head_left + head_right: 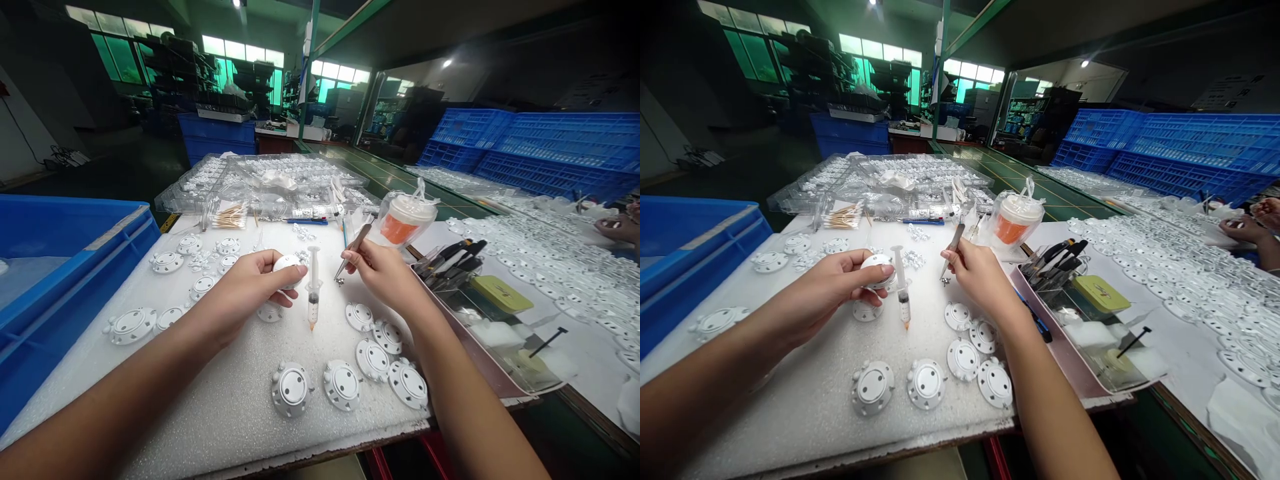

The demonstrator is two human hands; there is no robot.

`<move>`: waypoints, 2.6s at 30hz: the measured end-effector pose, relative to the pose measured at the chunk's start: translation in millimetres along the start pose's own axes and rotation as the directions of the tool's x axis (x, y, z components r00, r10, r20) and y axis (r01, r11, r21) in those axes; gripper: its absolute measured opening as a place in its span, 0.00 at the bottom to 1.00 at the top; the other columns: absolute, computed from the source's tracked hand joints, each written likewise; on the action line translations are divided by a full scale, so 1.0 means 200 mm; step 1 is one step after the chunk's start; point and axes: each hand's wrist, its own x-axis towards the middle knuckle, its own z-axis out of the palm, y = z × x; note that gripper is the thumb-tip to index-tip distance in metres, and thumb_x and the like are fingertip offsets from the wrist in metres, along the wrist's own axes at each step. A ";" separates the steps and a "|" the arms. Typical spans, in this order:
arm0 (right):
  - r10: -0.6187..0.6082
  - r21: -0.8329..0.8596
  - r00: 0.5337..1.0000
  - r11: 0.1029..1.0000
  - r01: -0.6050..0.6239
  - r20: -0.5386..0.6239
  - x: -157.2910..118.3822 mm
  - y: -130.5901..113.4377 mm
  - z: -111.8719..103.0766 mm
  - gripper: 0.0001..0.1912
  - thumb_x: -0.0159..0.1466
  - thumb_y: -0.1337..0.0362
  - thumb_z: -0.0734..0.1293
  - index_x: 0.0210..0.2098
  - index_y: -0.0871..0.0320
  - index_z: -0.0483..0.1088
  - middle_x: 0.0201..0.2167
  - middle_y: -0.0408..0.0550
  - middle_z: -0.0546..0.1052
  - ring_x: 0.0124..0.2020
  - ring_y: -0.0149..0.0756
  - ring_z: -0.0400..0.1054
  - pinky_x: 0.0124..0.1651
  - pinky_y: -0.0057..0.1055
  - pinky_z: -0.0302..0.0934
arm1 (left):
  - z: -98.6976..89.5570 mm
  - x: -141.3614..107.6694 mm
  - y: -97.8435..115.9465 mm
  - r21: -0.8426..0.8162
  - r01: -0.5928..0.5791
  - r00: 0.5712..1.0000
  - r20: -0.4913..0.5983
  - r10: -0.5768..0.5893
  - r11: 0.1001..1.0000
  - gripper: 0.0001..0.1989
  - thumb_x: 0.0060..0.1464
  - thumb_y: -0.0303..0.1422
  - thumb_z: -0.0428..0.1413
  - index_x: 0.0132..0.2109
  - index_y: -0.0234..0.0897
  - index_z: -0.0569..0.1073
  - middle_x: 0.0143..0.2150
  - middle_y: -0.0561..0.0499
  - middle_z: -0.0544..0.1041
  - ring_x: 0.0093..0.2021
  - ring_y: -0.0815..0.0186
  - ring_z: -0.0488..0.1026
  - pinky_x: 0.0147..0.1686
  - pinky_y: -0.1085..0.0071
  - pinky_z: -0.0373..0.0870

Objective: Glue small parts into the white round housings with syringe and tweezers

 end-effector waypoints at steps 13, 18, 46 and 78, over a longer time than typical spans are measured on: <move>-0.004 -0.007 1.000 1.000 0.004 0.000 0.00 0.00 0.01 0.10 0.68 0.65 0.61 0.29 0.57 0.65 0.26 0.46 0.76 0.29 0.38 0.69 0.32 0.31 0.55 | 0.00 0.00 0.00 0.009 0.004 1.000 0.004 -0.004 1.000 0.18 0.52 0.44 0.62 0.30 0.36 0.66 0.31 0.55 0.67 0.36 0.64 0.74 0.37 0.66 0.68; -0.013 -0.004 1.000 1.000 0.013 -0.009 0.00 0.00 0.01 0.11 0.68 0.64 0.61 0.29 0.57 0.65 0.26 0.47 0.76 0.28 0.38 0.69 0.32 0.31 0.55 | -0.01 -0.01 -0.01 0.016 -0.002 1.000 -0.001 0.003 1.000 0.17 0.51 0.44 0.63 0.31 0.36 0.67 0.31 0.55 0.68 0.36 0.64 0.74 0.37 0.66 0.69; -0.054 0.596 0.975 0.784 0.174 -0.214 -0.06 -0.09 -0.01 0.13 0.65 0.52 0.68 0.35 0.56 0.72 0.25 0.42 0.78 0.30 0.34 0.72 0.36 0.31 0.63 | 0.05 0.03 -0.07 0.546 -0.195 0.979 0.059 0.194 0.815 0.04 0.51 0.34 0.56 0.35 0.39 0.71 0.25 0.58 0.69 0.27 0.67 0.66 0.27 0.71 0.57; -0.166 0.693 0.965 0.673 0.260 -0.202 -0.09 -0.10 -0.02 0.08 0.67 0.57 0.67 0.38 0.54 0.74 0.28 0.43 0.77 0.30 0.36 0.73 0.37 0.35 0.66 | 0.07 -0.03 -0.03 0.442 -0.111 0.989 0.136 0.055 0.890 0.13 0.53 0.45 0.57 0.34 0.39 0.72 0.23 0.58 0.65 0.25 0.68 0.60 0.25 0.71 0.52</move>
